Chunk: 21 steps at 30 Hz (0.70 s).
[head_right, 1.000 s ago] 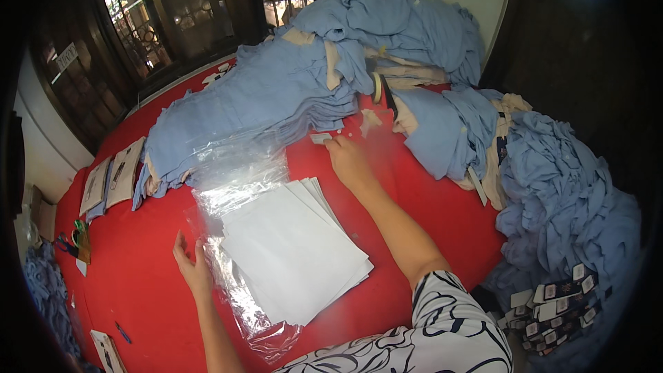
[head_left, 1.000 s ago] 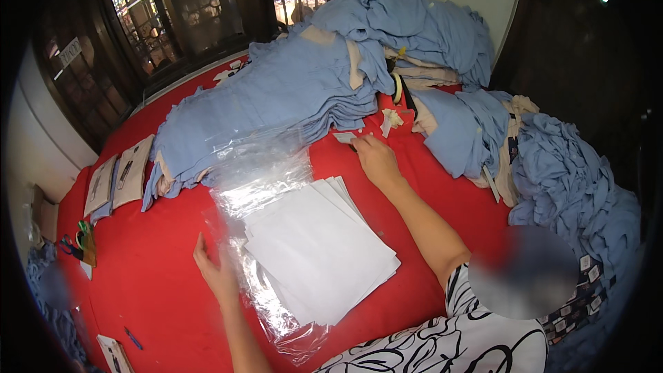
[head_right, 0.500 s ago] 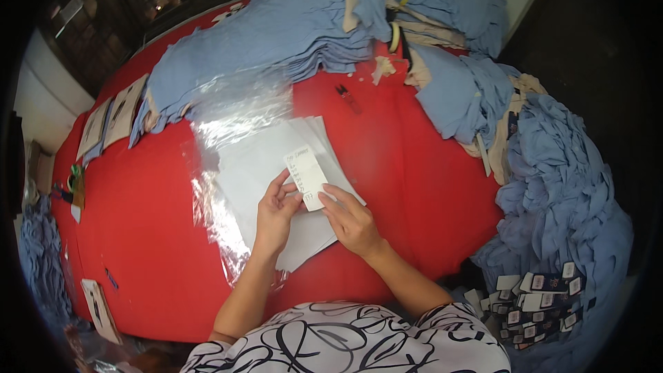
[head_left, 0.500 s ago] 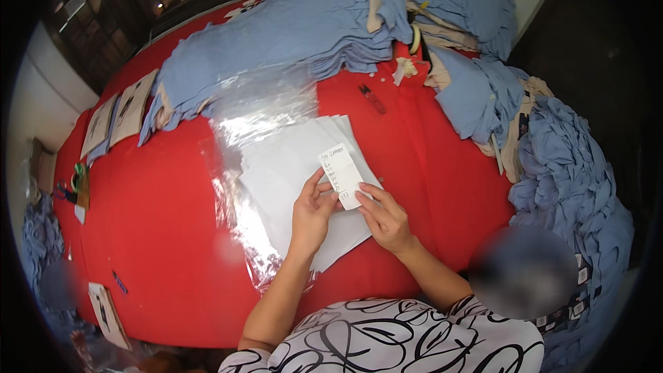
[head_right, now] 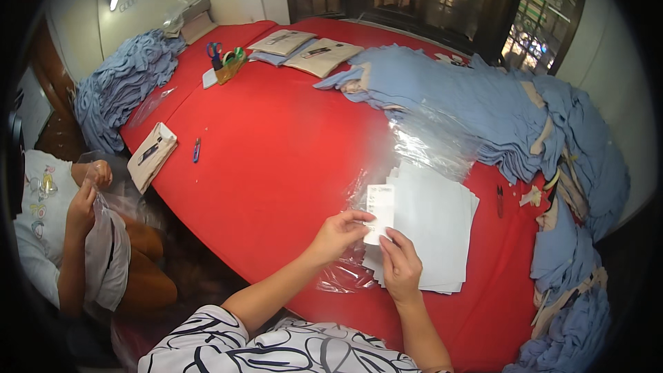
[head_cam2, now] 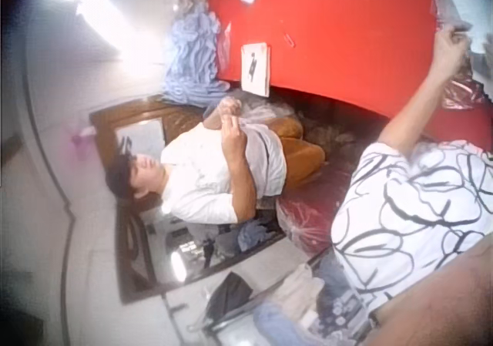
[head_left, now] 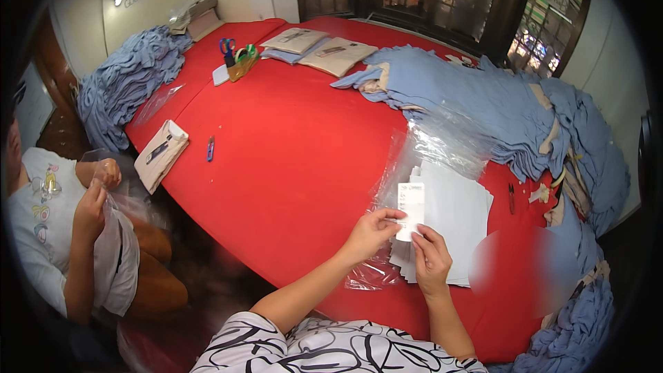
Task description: The person folds blue and beige shirts over a cardboard insert on a red table, then places them into clear plastic bags.
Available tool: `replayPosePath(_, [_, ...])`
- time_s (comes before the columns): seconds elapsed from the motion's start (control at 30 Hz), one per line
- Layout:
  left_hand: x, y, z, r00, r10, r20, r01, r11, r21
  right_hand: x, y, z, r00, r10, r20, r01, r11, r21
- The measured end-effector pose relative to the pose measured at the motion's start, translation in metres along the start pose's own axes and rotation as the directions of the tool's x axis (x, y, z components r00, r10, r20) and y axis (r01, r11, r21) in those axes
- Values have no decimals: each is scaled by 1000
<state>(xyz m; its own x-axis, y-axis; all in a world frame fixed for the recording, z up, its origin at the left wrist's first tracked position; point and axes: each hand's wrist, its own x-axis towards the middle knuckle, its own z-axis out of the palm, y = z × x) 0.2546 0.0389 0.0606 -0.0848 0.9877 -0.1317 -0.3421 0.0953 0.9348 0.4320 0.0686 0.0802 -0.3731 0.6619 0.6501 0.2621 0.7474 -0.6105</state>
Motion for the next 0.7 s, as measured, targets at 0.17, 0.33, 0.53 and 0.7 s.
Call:
replayPosePath(0.17, [-26,22,-52,925,285,-252,-283,958,44,41,-22,55,974,-68,214,52,995,80])
replayPosePath(0.33, [-42,53,-154,765,388,-514,-298,921,251,75,-46,104,924,-124,362,90,990,110])
replayPosePath(0.53, [-74,115,-255,508,496,-704,-519,829,210,91,-70,173,812,-11,584,-40,997,73])
replayPosePath(0.7, [-72,126,-317,519,478,-709,-483,848,218,99,-90,237,738,-1,675,-55,997,61])
